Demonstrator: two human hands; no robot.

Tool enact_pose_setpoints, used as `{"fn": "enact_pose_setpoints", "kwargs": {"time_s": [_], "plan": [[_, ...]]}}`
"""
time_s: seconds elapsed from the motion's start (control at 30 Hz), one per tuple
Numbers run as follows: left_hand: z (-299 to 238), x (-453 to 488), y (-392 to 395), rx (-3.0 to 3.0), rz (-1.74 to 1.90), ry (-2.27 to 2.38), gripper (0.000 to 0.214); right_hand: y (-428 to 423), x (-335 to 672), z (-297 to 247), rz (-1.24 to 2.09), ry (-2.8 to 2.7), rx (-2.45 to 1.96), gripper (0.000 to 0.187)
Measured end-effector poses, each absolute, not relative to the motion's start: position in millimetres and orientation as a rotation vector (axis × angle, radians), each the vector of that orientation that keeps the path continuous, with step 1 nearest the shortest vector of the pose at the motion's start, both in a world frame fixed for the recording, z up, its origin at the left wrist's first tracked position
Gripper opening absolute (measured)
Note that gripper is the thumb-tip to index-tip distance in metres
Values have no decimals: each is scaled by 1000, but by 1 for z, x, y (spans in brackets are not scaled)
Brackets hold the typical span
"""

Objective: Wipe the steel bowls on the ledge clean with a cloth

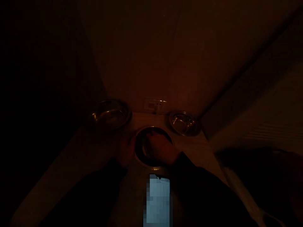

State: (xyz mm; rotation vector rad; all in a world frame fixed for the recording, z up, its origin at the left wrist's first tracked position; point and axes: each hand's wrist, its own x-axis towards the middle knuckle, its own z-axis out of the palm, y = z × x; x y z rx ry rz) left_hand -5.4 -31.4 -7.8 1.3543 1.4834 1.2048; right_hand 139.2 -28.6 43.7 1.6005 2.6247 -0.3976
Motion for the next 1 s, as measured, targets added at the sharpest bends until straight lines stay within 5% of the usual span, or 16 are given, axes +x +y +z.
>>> {"fn": "enact_pose_setpoints", "kwargs": {"time_s": [0.33,0.73,1.0], "plan": [[-6,-5,-33,1331,1240,1491,33,-30,158,75,-672,2645,1077,32],[-6,-4,-30,1283,1228,1460,33,-26,146,59,-191,2620,1501,31],[-2,0,-32,1283,1200,1552,34,-30,151,61,-537,2694,1137,23]]}}
